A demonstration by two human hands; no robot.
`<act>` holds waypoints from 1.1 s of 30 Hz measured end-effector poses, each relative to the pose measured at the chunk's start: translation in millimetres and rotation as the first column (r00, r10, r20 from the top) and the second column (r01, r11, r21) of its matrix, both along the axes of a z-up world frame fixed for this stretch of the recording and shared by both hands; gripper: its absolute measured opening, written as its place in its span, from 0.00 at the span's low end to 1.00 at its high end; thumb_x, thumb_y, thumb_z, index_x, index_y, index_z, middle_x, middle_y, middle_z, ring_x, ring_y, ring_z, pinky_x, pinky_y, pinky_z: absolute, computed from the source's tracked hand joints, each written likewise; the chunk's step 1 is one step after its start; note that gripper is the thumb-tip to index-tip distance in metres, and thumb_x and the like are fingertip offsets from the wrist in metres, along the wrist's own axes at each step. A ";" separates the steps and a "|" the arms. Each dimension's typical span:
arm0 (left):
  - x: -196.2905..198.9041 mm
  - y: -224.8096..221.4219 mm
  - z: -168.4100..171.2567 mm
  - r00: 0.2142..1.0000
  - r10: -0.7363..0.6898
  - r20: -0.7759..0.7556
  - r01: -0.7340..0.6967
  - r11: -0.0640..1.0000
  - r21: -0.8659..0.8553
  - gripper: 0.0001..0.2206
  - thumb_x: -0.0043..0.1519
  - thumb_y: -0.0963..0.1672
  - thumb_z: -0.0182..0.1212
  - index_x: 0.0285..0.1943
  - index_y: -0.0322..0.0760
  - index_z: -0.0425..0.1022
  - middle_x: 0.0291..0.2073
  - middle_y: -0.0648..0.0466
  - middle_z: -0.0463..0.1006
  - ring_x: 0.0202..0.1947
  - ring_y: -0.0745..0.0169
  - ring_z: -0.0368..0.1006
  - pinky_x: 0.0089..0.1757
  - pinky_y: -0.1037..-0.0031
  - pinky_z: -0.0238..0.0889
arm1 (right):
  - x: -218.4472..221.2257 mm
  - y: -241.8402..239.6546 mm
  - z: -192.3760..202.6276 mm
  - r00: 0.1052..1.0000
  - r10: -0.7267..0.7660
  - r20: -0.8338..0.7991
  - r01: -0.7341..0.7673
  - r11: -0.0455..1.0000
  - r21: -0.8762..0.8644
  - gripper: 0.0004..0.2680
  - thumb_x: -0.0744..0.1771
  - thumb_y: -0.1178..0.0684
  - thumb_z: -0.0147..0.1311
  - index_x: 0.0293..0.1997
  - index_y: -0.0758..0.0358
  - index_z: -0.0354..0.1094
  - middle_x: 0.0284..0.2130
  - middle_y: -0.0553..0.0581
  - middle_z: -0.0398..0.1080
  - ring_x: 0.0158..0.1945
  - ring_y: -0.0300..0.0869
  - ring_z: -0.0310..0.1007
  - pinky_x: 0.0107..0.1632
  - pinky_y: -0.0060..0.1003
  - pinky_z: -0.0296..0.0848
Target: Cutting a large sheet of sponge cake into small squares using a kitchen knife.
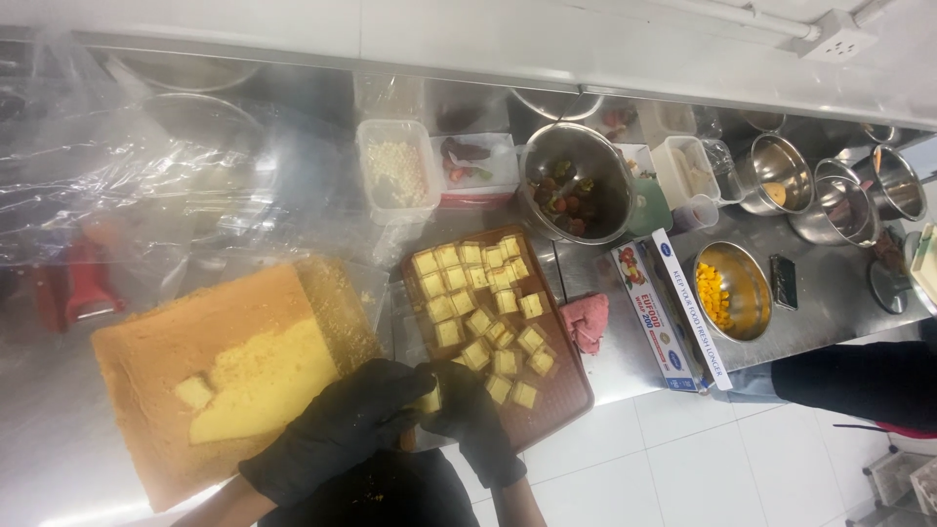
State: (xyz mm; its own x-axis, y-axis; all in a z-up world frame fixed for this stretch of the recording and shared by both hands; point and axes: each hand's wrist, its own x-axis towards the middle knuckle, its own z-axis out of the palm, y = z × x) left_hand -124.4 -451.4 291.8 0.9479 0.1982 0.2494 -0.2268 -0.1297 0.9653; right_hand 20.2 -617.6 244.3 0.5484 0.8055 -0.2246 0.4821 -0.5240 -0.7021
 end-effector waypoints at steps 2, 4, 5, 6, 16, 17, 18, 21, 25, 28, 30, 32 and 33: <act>2.4 2.5 4.8 0.996 0.058 0.073 -0.068 0.988 0.142 0.19 0.61 0.37 0.64 0.62 0.44 0.75 0.46 0.53 0.78 0.46 0.57 0.78 0.46 0.70 0.74 | -2.6 1.7 14.3 0.995 -0.043 -0.089 0.041 0.999 -0.014 0.23 0.58 0.60 0.64 0.59 0.60 0.67 0.50 0.58 0.73 0.54 0.45 0.74 0.55 0.35 0.73; 4.5 4.4 6.8 0.982 0.105 0.154 -0.145 0.950 0.278 0.18 0.60 0.38 0.66 0.60 0.45 0.75 0.43 0.54 0.78 0.45 0.59 0.78 0.44 0.70 0.75 | -4.3 -0.2 17.9 0.981 -0.083 -0.174 0.079 0.996 -0.030 0.23 0.57 0.61 0.63 0.59 0.59 0.68 0.51 0.57 0.75 0.55 0.44 0.76 0.55 0.34 0.75; 4.3 4.1 6.1 0.982 0.154 0.113 -0.187 0.899 0.396 0.17 0.57 0.39 0.68 0.55 0.46 0.76 0.41 0.53 0.77 0.43 0.55 0.76 0.41 0.68 0.73 | -6.0 -3.9 14.0 0.983 -0.063 -0.173 0.071 0.997 0.041 0.24 0.57 0.62 0.65 0.59 0.61 0.68 0.52 0.58 0.73 0.57 0.45 0.74 0.57 0.36 0.73; 4.2 3.9 5.2 0.975 0.208 0.078 -0.218 0.833 0.509 0.16 0.53 0.40 0.69 0.51 0.47 0.77 0.39 0.52 0.76 0.40 0.51 0.75 0.38 0.65 0.71 | -7.6 -7.7 10.1 0.984 -0.042 -0.171 0.061 0.992 0.111 0.24 0.57 0.63 0.66 0.60 0.62 0.68 0.54 0.58 0.72 0.59 0.46 0.71 0.59 0.37 0.70; 10.8 -1.9 -14.3 0.977 0.204 -0.056 -0.136 0.808 0.573 0.08 0.56 0.45 0.67 0.44 0.48 0.80 0.36 0.51 0.76 0.37 0.48 0.75 0.36 0.63 0.69 | -12.7 -8.9 7.9 0.718 -0.008 -0.696 0.304 0.903 0.304 0.24 0.60 0.62 0.67 0.63 0.62 0.64 0.56 0.56 0.72 0.58 0.42 0.74 0.57 0.38 0.76; 9.8 -2.1 -7.5 0.968 0.240 -0.069 -0.164 0.820 0.549 0.07 0.56 0.45 0.67 0.43 0.47 0.80 0.35 0.52 0.77 0.37 0.50 0.76 0.36 0.63 0.70 | -12.4 -8.3 9.7 0.727 -0.010 -0.686 0.286 0.913 0.290 0.25 0.60 0.61 0.68 0.63 0.62 0.64 0.56 0.56 0.72 0.56 0.43 0.75 0.56 0.39 0.76; 8.8 -2.2 -0.8 0.958 0.275 -0.083 -0.193 0.830 0.524 0.07 0.57 0.45 0.67 0.42 0.47 0.80 0.34 0.53 0.77 0.36 0.52 0.76 0.35 0.64 0.70 | -12.4 -7.7 11.4 0.736 -0.012 -0.677 0.268 0.923 0.275 0.25 0.59 0.61 0.69 0.63 0.62 0.64 0.56 0.55 0.72 0.55 0.43 0.75 0.55 0.40 0.76; 13.5 -6.1 -10.4 0.969 0.239 0.060 -0.236 0.830 0.505 0.11 0.53 0.44 0.66 0.44 0.41 0.78 0.35 0.49 0.76 0.37 0.46 0.74 0.35 0.61 0.69 | -14.8 -10.4 5.5 0.790 0.027 -0.612 0.210 0.927 0.312 0.25 0.60 0.59 0.69 0.64 0.63 0.66 0.55 0.58 0.74 0.57 0.45 0.76 0.58 0.41 0.77; 16.1 -10.8 -27.0 0.933 0.281 -0.224 -0.141 0.861 0.489 0.08 0.54 0.44 0.69 0.40 0.40 0.77 0.34 0.50 0.76 0.36 0.47 0.75 0.36 0.61 0.70 | -15.6 -17.0 -3.2 0.838 0.014 -0.545 0.154 0.953 0.262 0.23 0.62 0.58 0.68 0.65 0.61 0.65 0.56 0.57 0.73 0.58 0.45 0.76 0.60 0.41 0.78; 14.3 -9.6 -14.5 0.961 0.277 -0.023 -0.226 0.826 0.516 0.07 0.55 0.44 0.66 0.40 0.40 0.79 0.33 0.50 0.77 0.36 0.47 0.76 0.36 0.61 0.70 | -15.9 -21.7 -0.2 0.862 0.006 -0.506 0.139 0.959 0.249 0.25 0.61 0.58 0.69 0.66 0.59 0.63 0.57 0.55 0.71 0.59 0.44 0.74 0.58 0.41 0.77; 13.3 -11.7 -10.0 0.918 0.334 -0.214 -0.209 0.866 0.454 0.07 0.55 0.45 0.66 0.39 0.41 0.80 0.35 0.50 0.78 0.36 0.50 0.78 0.35 0.64 0.72 | -17.6 -22.8 1.2 0.798 0.009 -0.602 0.196 0.941 0.275 0.26 0.61 0.60 0.66 0.67 0.60 0.62 0.60 0.54 0.71 0.61 0.44 0.74 0.61 0.42 0.77; 19.1 -15.0 15.0 0.828 0.249 -0.503 -0.187 0.967 0.171 0.08 0.58 0.46 0.65 0.37 0.38 0.79 0.32 0.47 0.80 0.35 0.48 0.81 0.36 0.63 0.74 | -20.0 -24.6 4.1 0.797 0.019 -0.603 0.195 0.938 0.287 0.26 0.62 0.60 0.66 0.68 0.59 0.61 0.59 0.55 0.71 0.59 0.45 0.74 0.60 0.41 0.76; 22.7 -16.6 27.3 0.693 0.065 -0.718 -0.222 0.967 -0.127 0.11 0.62 0.48 0.64 0.35 0.36 0.78 0.29 0.45 0.83 0.33 0.46 0.83 0.37 0.62 0.75 | -20.9 -25.7 5.6 0.798 0.028 -0.601 0.194 0.934 0.302 0.26 0.62 0.60 0.67 0.69 0.59 0.60 0.58 0.55 0.71 0.57 0.45 0.74 0.58 0.41 0.76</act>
